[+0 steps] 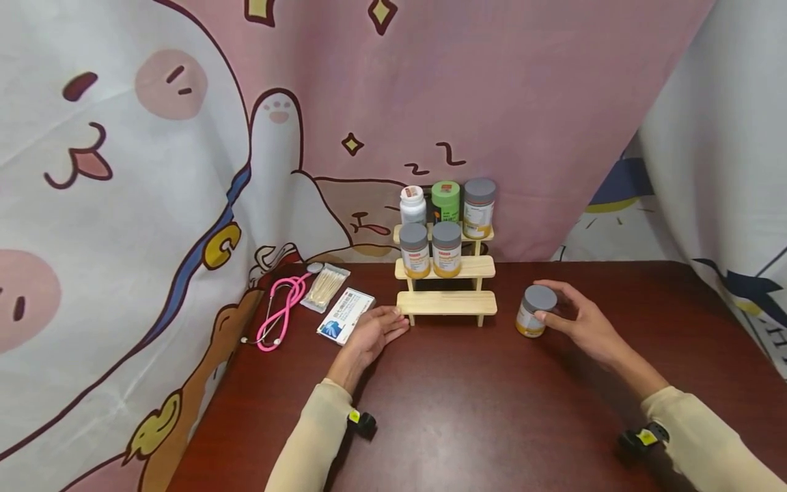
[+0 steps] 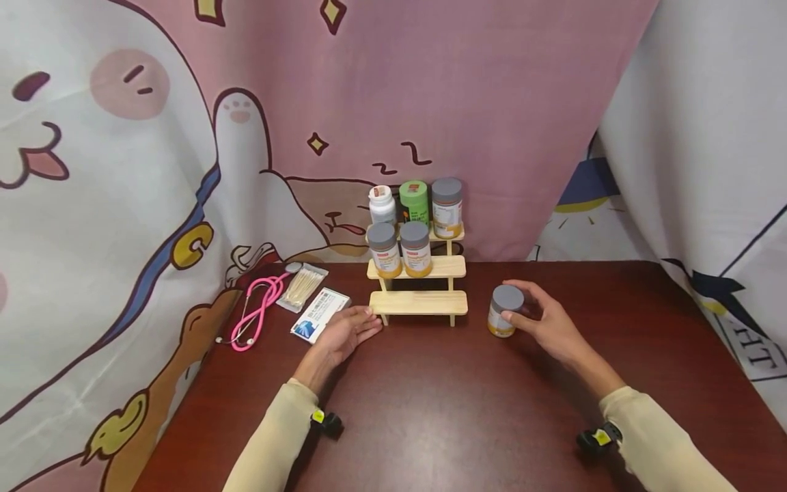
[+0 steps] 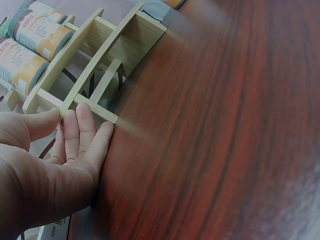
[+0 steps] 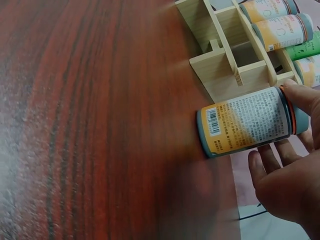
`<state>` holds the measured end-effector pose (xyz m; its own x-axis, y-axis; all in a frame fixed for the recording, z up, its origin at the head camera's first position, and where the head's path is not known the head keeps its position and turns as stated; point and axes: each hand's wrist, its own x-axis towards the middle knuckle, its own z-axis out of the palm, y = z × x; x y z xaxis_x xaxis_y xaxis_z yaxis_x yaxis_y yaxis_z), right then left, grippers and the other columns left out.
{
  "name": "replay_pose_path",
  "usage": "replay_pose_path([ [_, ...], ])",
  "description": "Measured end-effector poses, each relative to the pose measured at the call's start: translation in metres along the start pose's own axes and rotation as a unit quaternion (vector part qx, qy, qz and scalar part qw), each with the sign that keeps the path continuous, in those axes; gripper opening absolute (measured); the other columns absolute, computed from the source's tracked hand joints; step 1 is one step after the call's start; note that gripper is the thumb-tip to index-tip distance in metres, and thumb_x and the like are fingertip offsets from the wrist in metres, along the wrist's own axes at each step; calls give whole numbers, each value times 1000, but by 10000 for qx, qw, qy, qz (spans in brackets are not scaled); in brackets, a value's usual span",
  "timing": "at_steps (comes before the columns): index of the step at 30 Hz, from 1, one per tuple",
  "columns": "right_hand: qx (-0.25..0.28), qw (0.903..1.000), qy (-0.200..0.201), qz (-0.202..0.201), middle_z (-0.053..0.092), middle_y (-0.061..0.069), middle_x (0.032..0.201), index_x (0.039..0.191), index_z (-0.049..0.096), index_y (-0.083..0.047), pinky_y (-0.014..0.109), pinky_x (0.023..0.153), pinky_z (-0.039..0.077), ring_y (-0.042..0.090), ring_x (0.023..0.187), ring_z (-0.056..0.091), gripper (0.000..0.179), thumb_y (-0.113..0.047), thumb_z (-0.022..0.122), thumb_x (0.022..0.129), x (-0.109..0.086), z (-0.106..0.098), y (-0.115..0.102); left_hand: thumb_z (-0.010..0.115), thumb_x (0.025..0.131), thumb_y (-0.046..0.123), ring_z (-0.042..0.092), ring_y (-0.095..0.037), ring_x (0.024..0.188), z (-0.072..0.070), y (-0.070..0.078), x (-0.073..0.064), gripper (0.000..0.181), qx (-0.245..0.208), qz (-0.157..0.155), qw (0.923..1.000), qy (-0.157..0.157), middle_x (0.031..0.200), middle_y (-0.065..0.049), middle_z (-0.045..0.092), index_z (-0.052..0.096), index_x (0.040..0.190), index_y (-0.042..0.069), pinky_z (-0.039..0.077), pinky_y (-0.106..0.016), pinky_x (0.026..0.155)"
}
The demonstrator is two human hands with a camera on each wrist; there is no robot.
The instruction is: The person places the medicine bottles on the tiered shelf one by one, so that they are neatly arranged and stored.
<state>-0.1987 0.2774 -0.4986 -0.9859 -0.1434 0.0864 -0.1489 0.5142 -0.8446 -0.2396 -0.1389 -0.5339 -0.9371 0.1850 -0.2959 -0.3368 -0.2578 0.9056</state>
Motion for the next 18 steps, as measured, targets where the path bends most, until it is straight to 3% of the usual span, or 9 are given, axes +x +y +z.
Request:
replay_pose_path([
  [9,10,9984,436,-350,64,-6,131,153,54,-23,5,87,51,-5,110,61,63,-28,80,96,-1,4,4,58,107,7,73,-14,95,-1,0,1,13,20,3,10000,-68,104,-7,70,60,118,1,58,-45,113],
  [18,-321,9976,488,-378,66,3,134,152,55,-27,11,86,52,-5,109,59,64,-30,82,94,3,5,-3,57,107,6,73,-13,93,-3,-1,4,15,26,-33,10000,-83,100,-5,69,59,120,-1,60,-43,111],
])
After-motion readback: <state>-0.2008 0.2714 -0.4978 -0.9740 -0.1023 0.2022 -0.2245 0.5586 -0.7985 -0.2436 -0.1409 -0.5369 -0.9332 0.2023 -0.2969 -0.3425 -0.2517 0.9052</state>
